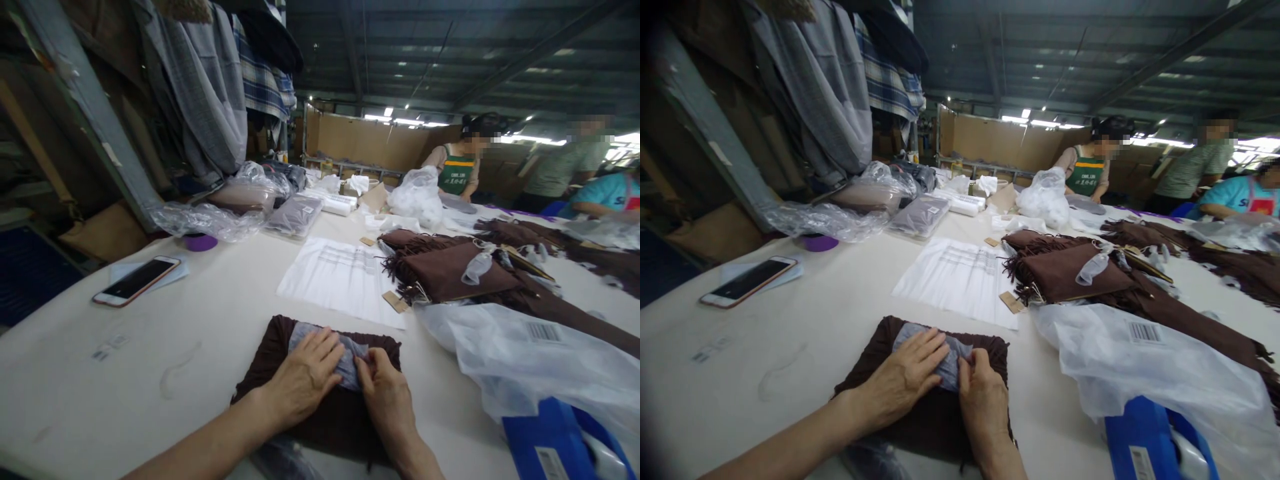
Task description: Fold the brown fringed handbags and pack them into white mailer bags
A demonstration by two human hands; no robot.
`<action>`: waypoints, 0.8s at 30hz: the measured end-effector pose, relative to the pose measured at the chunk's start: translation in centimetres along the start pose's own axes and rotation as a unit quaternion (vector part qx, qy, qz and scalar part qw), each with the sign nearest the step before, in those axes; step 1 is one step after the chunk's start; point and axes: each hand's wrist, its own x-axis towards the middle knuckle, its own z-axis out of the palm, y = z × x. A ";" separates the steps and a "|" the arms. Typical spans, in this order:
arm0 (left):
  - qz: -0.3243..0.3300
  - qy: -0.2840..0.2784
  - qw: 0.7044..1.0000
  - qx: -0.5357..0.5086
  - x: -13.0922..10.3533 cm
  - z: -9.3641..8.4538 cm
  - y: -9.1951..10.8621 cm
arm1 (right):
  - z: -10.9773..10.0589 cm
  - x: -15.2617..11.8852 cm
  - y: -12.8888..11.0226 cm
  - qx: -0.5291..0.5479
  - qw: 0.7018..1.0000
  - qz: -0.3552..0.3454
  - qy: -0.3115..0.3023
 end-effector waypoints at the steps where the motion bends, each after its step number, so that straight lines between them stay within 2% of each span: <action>1: -0.018 -0.040 0.999 -0.006 -0.1 0.3 0.2 | -0.3 -0.1 0.1 -0.028 1.000 0.004 0.000; 2: -0.038 -0.074 0.997 -0.010 -0.2 0.6 0.4 | -0.6 -0.2 0.1 -0.060 0.998 0.001 0.014; 4: -0.062 -0.116 0.991 -0.020 -0.6 1.1 0.4 | -1.3 -0.6 -0.2 -0.113 0.988 -0.050 0.097; 6: -0.068 -0.134 0.988 -0.030 -0.9 1.4 0.3 | -1.6 -1.1 -1.1 -0.128 0.955 -0.179 0.197; 7: -0.065 -0.136 0.988 -0.031 -1.0 1.5 0.2 | -1.5 -1.3 -1.6 -0.124 0.932 -0.257 0.223; 8: -0.059 -0.135 0.989 -0.031 -1.1 1.6 0.1 | -1.2 -1.4 -2.1 -0.118 0.912 -0.323 0.225; 10: -0.046 -0.128 0.990 -0.028 -1.3 1.7 0.1 | 0.0 -1.5 -2.5 -0.117 0.895 -0.382 0.196; 13: -0.044 -0.113 0.992 -0.015 -1.4 1.7 0.1 | 2.2 -1.3 -1.5 -0.126 0.923 -0.331 0.150; 16: -0.060 -0.116 0.991 0.003 -1.5 1.6 0.1 | 3.3 -1.2 0.5 -0.117 0.947 -0.269 0.129; 20: -0.050 -0.094 0.994 0.026 -1.7 2.1 -0.2 | 3.4 -1.6 1.6 -0.100 0.962 -0.211 0.139; 24: -0.002 -0.006 0.999 0.049 -3.0 4.0 -1.3 | 2.6 -2.8 0.8 -0.100 0.967 -0.196 0.132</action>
